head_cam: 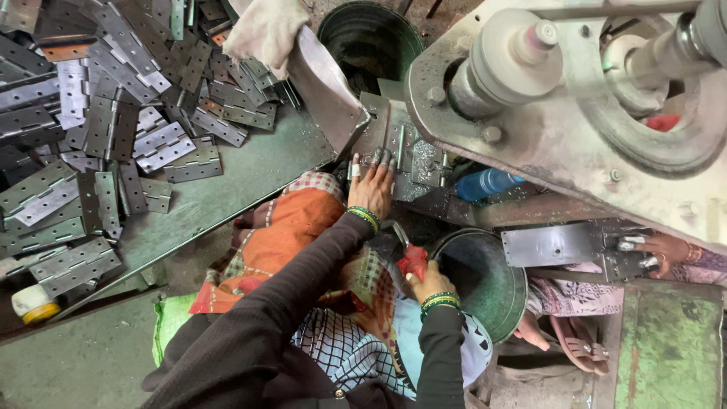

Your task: The person repeatedly places metal hinge pieces into a press machine, activates the press with a foot pedal, and removes the processed pieces. The person handles each piece individually and stacks the finished items on the table.

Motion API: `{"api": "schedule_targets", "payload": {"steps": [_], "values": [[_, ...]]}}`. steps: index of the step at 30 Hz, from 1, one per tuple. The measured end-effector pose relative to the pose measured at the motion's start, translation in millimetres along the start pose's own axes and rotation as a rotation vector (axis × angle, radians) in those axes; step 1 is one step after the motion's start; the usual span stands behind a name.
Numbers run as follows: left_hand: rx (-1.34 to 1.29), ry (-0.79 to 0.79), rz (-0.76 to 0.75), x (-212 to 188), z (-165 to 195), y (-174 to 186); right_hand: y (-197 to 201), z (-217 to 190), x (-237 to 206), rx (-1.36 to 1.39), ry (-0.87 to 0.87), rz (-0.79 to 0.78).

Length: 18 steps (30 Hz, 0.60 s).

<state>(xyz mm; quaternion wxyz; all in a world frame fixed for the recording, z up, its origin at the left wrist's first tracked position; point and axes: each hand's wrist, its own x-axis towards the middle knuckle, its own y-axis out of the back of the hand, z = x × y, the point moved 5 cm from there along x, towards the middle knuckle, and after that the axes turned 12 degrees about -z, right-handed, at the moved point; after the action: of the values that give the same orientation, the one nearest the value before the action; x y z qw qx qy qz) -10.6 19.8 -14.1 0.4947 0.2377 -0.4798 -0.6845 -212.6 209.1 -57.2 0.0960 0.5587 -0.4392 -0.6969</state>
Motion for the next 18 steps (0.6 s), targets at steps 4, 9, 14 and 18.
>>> {"api": "schedule_targets", "payload": {"steps": [4, 9, 14, 18], "values": [[-0.05, 0.013, -0.069, -3, 0, -4, 5, -9, -14, 0.028, -0.007, 0.098], [-0.051, -0.013, -0.003, -4, 1, 3, -40, -6, -5, 0.147, -0.05, 0.176], [-0.039, -0.034, 0.032, -4, 3, 9, -46, 1, 14, 0.145, 0.035, 0.113], [0.022, -0.017, -0.017, -4, 4, 8, -14, 0, 9, 0.071, 0.058, -0.013]]}}
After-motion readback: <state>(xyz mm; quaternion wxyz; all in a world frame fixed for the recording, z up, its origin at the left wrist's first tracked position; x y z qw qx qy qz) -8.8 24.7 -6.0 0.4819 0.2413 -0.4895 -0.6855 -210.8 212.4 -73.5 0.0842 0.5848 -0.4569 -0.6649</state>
